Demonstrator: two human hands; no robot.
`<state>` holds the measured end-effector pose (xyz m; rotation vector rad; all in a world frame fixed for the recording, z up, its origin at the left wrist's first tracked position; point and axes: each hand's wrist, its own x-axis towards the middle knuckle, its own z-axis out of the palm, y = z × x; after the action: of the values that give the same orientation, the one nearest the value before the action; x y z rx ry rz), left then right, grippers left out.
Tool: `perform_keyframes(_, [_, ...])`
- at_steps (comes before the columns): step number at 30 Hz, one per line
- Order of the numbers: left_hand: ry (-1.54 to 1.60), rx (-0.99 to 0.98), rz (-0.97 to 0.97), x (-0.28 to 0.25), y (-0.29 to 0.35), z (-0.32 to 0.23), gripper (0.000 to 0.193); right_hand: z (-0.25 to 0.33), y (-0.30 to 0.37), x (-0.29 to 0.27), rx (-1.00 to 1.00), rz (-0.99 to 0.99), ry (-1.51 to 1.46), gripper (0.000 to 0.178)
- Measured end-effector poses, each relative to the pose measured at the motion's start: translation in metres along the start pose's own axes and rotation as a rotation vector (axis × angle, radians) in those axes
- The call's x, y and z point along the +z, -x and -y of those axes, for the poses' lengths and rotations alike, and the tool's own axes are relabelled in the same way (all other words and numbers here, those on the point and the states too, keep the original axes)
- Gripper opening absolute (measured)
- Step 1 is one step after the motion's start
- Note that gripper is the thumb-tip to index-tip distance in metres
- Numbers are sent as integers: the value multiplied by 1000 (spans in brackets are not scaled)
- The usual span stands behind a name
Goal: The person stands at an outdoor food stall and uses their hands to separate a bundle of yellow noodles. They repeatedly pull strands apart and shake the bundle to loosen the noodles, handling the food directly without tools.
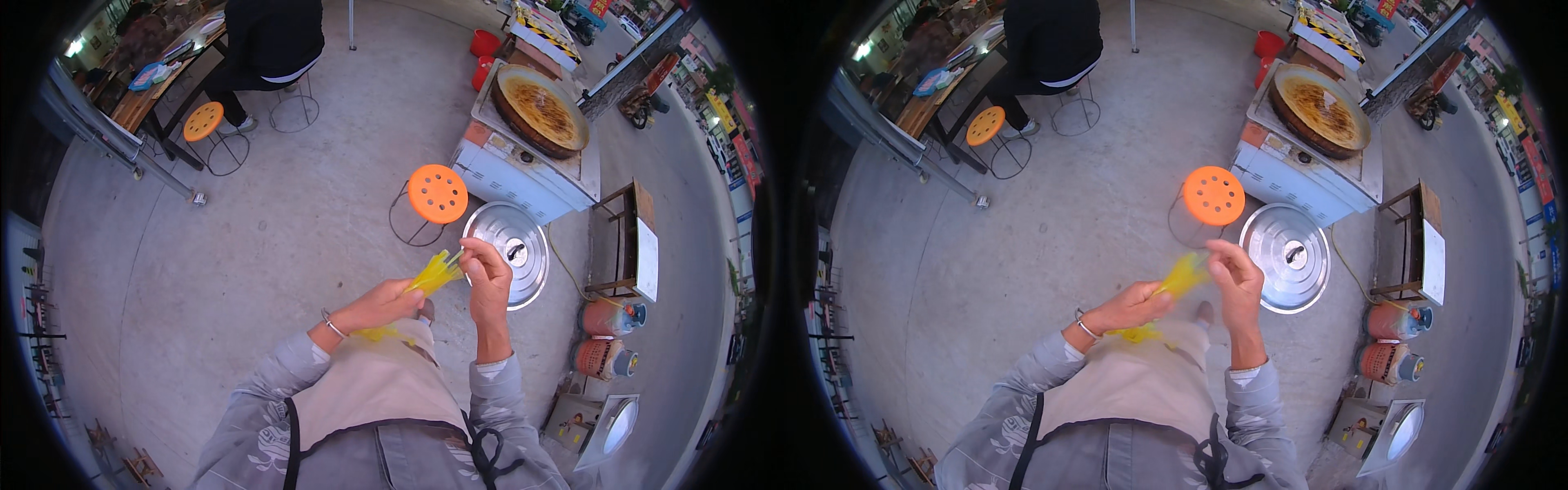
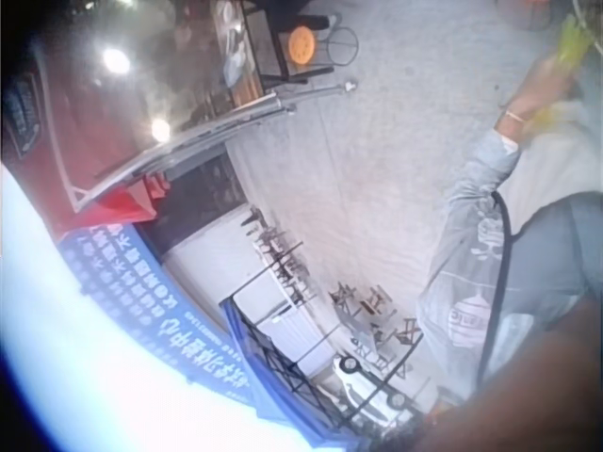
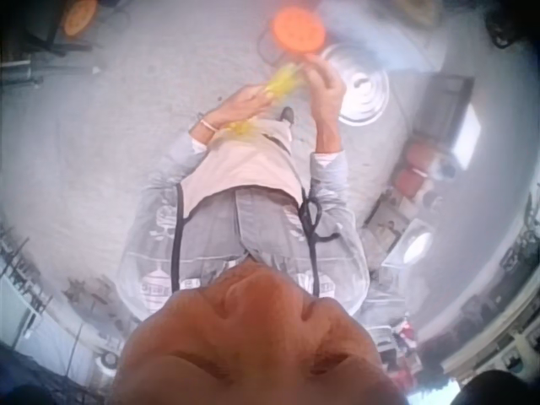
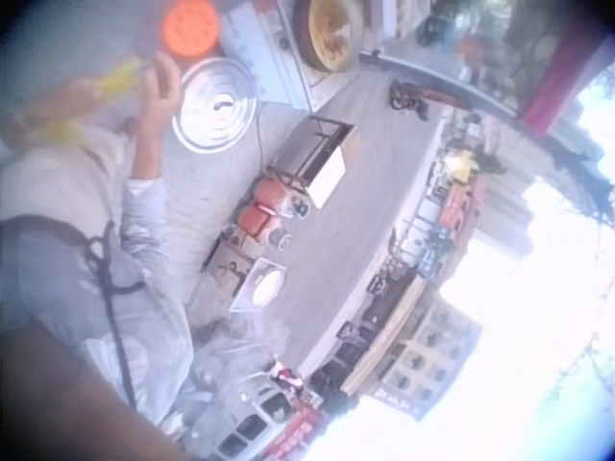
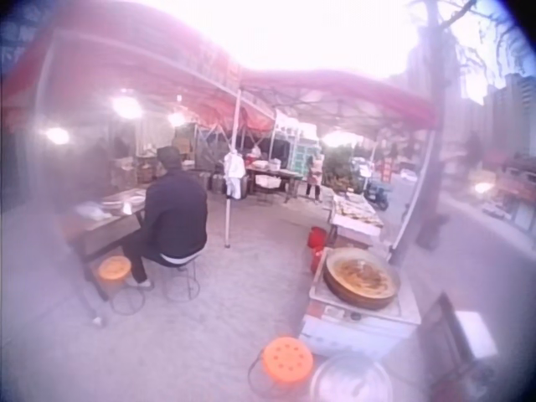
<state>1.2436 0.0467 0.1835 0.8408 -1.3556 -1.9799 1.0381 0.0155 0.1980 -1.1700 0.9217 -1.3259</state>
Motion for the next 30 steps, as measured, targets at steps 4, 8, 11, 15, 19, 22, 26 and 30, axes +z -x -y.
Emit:
perform_keyframes(4, [-79, -29, 25, -4, 2, -8, 34, 9, -2, 5, 15, 5, 121, 23])
perform_keyframes(8, [-154, -53, 20, -5, 4, -16, 34, 10, -4, -3, 19, 44, 224, 16])
perform_keyframes(11, [-192, -65, 16, -8, 4, -12, 34, 28, -7, 3, -146, 40, 529, 17])
perform_keyframes(15, [-264, -50, -37, -10, 4, -14, 36, 50, -7, 4, -345, 185, 864, 25])
perform_keyframes(19, [-389, -33, -107, -10, 0, -10, 36, 51, -5, 17, -463, 298, 1044, 21])
perform_keyframes(22, [-475, -21, -129, -8, -1, -9, 33, 45, -2, 24, -495, 275, 1084, 17])
perform_keyframes(26, [-575, 40, -170, -6, -1, -6, 31, 42, 0, 29, -489, 276, 1110, 15])
perform_keyframes(30, [-643, 90, -189, -7, -1, 4, 29, 41, 1, 32, -490, 289, 1110, 14])
